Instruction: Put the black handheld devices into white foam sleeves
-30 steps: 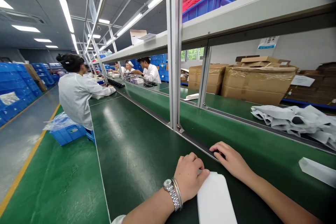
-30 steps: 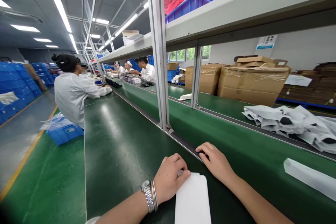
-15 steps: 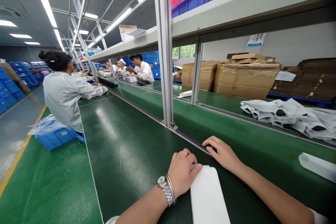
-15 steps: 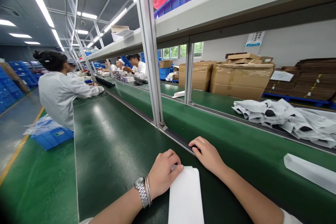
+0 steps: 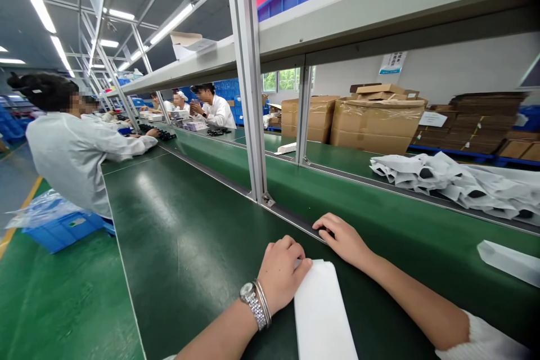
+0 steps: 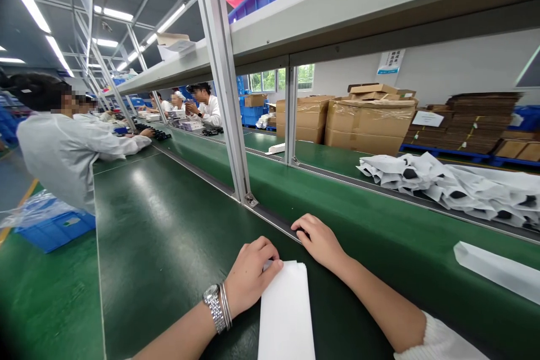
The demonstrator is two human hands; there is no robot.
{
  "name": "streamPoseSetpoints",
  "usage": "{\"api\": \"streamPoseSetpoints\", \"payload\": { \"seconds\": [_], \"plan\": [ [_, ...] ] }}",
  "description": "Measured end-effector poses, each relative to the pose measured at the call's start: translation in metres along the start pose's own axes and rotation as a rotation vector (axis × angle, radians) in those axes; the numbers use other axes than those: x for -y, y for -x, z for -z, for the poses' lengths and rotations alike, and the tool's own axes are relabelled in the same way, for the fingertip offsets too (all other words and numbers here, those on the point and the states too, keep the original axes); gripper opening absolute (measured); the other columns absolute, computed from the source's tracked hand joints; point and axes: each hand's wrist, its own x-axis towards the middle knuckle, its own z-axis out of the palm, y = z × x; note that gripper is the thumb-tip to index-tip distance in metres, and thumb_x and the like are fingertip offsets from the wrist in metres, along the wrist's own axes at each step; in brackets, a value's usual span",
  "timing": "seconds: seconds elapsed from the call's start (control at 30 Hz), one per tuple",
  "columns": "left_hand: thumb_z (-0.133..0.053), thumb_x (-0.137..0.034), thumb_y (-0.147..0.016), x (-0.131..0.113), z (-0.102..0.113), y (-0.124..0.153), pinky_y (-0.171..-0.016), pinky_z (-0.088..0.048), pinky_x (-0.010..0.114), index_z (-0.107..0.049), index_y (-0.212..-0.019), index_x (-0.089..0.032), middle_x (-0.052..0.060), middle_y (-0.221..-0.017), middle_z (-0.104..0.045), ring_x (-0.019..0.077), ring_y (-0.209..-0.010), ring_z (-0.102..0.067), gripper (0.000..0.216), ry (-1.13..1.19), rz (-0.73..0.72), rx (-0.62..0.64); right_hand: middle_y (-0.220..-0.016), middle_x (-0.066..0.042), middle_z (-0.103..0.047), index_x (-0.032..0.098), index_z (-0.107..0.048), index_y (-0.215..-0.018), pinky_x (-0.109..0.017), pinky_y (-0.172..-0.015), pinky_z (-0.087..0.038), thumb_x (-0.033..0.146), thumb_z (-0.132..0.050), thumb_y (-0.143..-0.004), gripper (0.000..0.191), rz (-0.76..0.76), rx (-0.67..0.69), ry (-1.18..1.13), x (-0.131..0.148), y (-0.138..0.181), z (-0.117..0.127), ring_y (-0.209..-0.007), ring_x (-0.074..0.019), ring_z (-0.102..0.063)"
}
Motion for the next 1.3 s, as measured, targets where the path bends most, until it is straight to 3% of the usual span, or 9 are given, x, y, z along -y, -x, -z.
{"api": "streamPoseSetpoints", "payload": {
  "seconds": [1.3],
  "plan": [
    [-0.049, -0.032, -0.091, 0.0007, -0.0012, 0.0000, -0.087, -0.040, 0.036, -0.062, -0.089, -0.020, 0.002, -0.097, -0.057, 0.0187, -0.092, -0.055, 0.018, -0.006, -0.024, 0.008, -0.104, -0.003, -0.062, 0.027, -0.061, -0.098, -0.035, -0.083, -0.047, 0.020, -0.042, -0.091, 0.022, 0.013, -0.013, 0.018, -0.0009, 0.0002, -0.0006, -0.099, -0.0207, -0.058]
  ]
}}
